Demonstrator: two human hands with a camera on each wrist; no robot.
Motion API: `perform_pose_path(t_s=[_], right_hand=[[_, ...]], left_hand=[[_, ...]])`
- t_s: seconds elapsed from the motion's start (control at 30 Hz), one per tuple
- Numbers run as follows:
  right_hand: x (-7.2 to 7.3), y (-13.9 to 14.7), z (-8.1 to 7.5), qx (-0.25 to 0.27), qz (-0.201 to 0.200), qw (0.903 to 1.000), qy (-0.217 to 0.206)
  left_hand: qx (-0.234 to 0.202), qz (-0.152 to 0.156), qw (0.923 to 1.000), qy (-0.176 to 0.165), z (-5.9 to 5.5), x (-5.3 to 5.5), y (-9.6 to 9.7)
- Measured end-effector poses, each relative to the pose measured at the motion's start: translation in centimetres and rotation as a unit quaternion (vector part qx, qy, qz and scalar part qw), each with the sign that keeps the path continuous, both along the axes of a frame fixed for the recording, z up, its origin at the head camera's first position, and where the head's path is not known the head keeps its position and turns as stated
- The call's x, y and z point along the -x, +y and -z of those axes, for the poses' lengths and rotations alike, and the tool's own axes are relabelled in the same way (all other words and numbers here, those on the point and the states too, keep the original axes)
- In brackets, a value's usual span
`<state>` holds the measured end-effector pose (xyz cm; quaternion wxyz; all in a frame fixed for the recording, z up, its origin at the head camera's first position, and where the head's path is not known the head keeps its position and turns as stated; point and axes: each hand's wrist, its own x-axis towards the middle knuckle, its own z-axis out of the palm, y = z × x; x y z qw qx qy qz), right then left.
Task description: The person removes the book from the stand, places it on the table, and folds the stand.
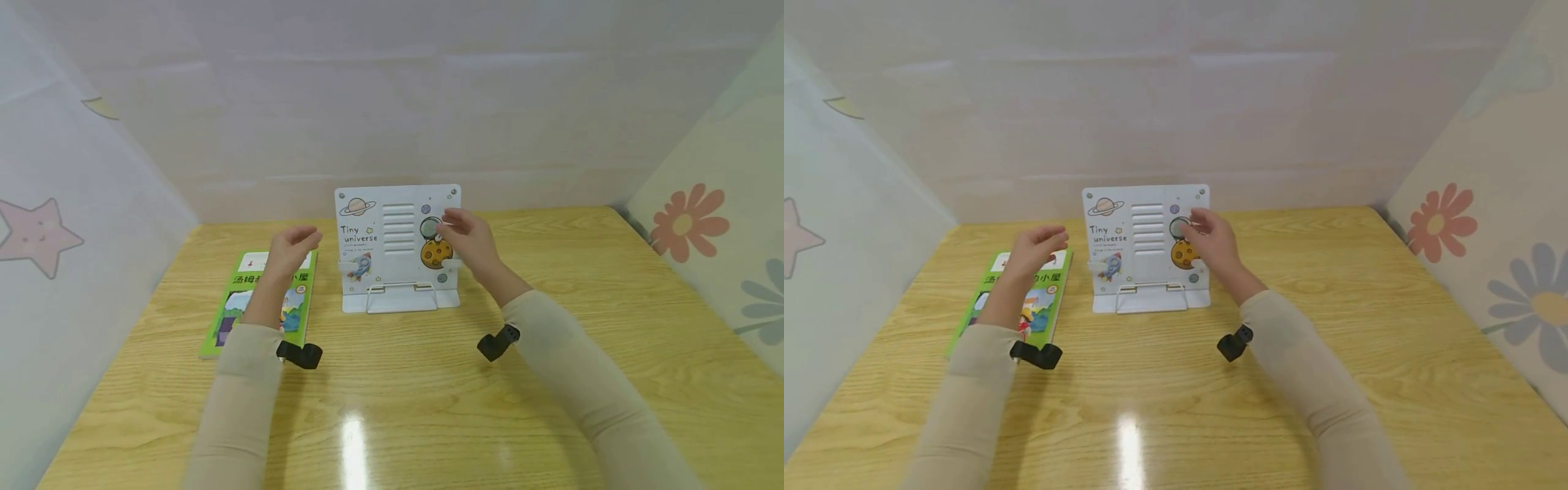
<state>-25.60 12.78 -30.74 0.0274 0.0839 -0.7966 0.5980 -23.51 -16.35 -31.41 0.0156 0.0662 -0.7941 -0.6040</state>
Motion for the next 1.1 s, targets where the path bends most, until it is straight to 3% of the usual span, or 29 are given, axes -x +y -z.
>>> perform_pose_path(t_s=[0.5, 0.87, 1.1], right_hand=[[0.2, 1.6, 3.6, 0.008, 0.101, 0.9945, 0.025], [0.3, 1.5, 5.3, -0.005, 0.06, 0.9969, -0.05], [0.6, 1.1, 6.0, -0.064, 0.046, 0.9929, -0.089]], left_hand=[[-0.025, 0.01, 0.9995, -0.013, 2.0, 0.5, 1.8], [-0.025, 0.016, 0.9991, -0.03, 3.2, 0.6, 2.9], [-0.007, 0.016, 0.9994, -0.03, 3.9, 0.5, 3.7]])
